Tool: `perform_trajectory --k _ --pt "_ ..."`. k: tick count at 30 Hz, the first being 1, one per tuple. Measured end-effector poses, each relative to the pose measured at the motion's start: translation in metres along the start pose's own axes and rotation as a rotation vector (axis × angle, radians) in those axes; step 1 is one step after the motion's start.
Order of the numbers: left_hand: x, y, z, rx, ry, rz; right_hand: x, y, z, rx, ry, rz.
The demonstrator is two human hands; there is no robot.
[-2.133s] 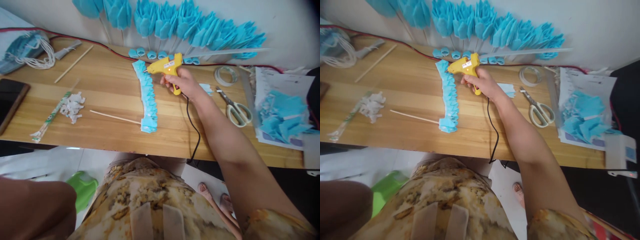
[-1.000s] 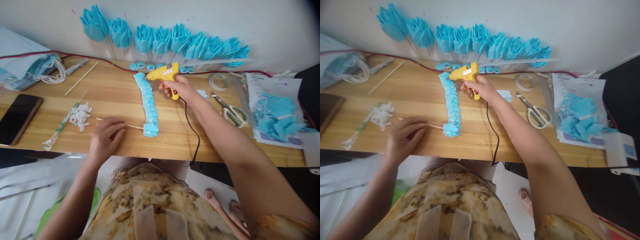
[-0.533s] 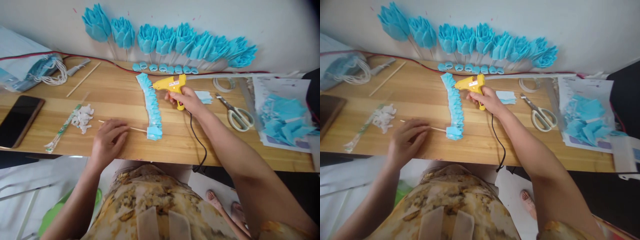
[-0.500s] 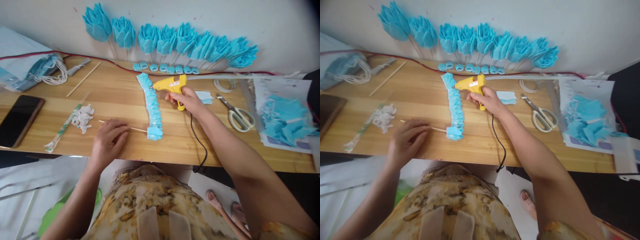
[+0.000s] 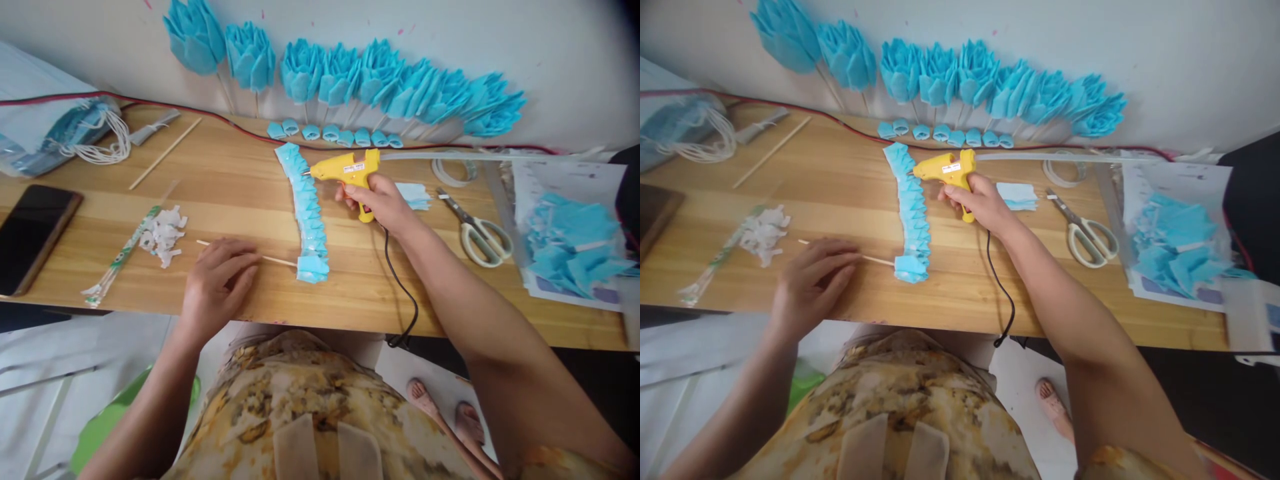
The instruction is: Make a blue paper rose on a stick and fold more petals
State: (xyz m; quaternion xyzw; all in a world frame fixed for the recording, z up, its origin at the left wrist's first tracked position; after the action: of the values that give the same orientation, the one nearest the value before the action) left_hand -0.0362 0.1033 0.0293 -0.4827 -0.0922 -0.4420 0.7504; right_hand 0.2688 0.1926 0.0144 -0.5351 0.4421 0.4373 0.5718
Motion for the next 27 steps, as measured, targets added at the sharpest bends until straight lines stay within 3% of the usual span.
perform_trajectory --k 9,19,27 --pt "0.000 0.000 0.000 -0.002 0.001 -0.001 0.003 0.000 0.000 -0.008 -0.018 -0.027" --pt "0.000 0.000 0.000 0.003 -0.016 0.004 -0.004 -0.006 -0.004 0.088 0.020 -0.002" --pt "-0.001 0.000 -0.001 0.006 -0.027 0.014 -0.011 -0.006 -0.011 -0.010 0.038 0.005"
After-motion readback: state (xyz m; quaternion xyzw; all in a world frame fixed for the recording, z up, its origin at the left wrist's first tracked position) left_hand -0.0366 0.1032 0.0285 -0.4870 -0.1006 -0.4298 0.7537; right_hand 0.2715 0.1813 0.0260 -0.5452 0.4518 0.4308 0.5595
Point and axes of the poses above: each hand's wrist, its own z-axis towards the middle knuckle, its own y-axis out of the palm, x = y × z, the point moved 4 cm from there along z, towards the middle knuckle, and after that the axes turned 11 degrees about x, right-handed, at the moved point
